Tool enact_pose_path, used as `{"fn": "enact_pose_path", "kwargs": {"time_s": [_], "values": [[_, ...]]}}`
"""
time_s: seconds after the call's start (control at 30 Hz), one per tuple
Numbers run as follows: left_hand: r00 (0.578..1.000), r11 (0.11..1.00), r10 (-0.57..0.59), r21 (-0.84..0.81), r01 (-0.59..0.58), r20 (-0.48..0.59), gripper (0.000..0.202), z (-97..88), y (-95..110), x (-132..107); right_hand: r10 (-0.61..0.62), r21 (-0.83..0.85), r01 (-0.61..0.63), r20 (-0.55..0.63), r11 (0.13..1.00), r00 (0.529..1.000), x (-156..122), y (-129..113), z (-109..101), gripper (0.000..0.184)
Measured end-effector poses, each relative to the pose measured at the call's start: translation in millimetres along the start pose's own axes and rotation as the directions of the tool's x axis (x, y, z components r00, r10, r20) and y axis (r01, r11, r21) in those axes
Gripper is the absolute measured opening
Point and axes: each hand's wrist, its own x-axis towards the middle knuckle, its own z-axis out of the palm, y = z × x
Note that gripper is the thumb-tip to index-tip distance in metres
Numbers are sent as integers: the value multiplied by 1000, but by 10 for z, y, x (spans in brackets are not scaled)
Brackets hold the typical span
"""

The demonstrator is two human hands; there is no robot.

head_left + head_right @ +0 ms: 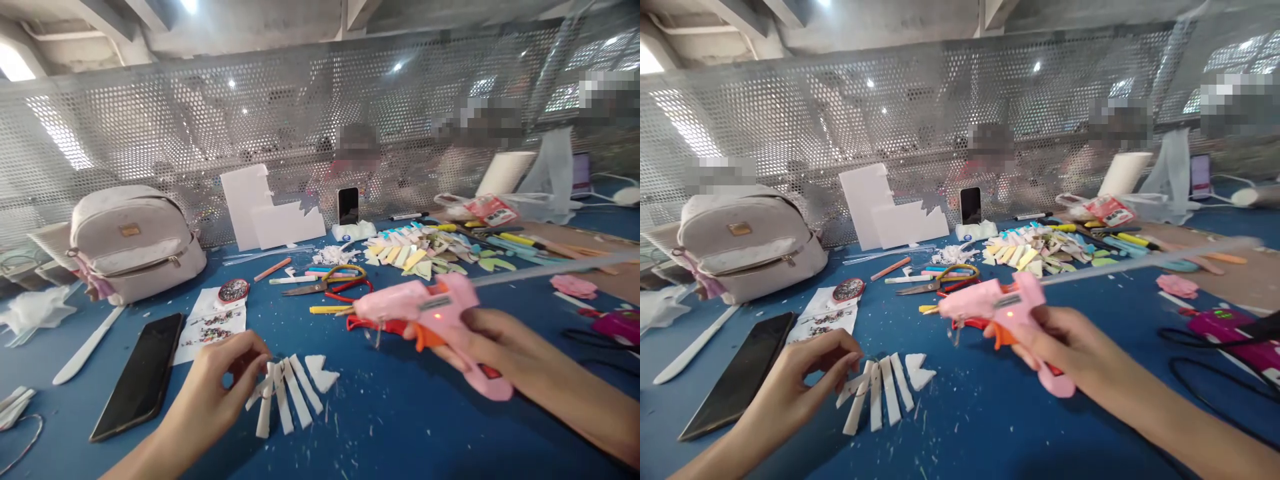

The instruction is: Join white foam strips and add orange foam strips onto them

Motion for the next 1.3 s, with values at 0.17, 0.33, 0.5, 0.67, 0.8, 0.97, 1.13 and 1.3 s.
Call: {"fn": "enact_pose_path", "kwargs": {"time_s": [0.17, 0.33, 0.5, 0.67, 0.8, 0.97, 1.13, 1.3], "values": [[999, 999, 31, 31, -30, -24, 25, 19, 10, -3, -56, 135, 6, 367, 991, 928, 99, -233, 361, 53], [998, 997, 59, 57, -57, -36, 22, 7, -3, -44, -38, 115, -16, 447, 993, 894, 148, -245, 520, 54], [996, 996, 73, 59, -70, -52, 22, -12, 12, -44, -30, 116, -27, 460, 993, 887, 164, -307, 577, 55], [995, 996, 80, 53, -77, -55, 22, -10, 22, -25, -45, 131, -18, 459, 991, 887, 174, -298, 577, 54], [996, 996, 80, 44, -78, -48, 22, -4, 11, -34, -60, 132, -2, 461, 991, 885, 181, -291, 572, 53], [997, 997, 67, 39, -66, -40, 23, -4, 12, -41, -60, 126, 2, 457, 992, 887, 180, -313, 575, 50], [998, 998, 58, 25, -58, -24, 24, 2, 26, -25, -52, 126, -5, 445, 992, 894, 169, -355, 573, 52], [998, 999, 51, 19, -51, -28, 24, 6, 7, -40, -75, 121, 21, 462, 992, 884, 179, -358, 571, 52]]}}
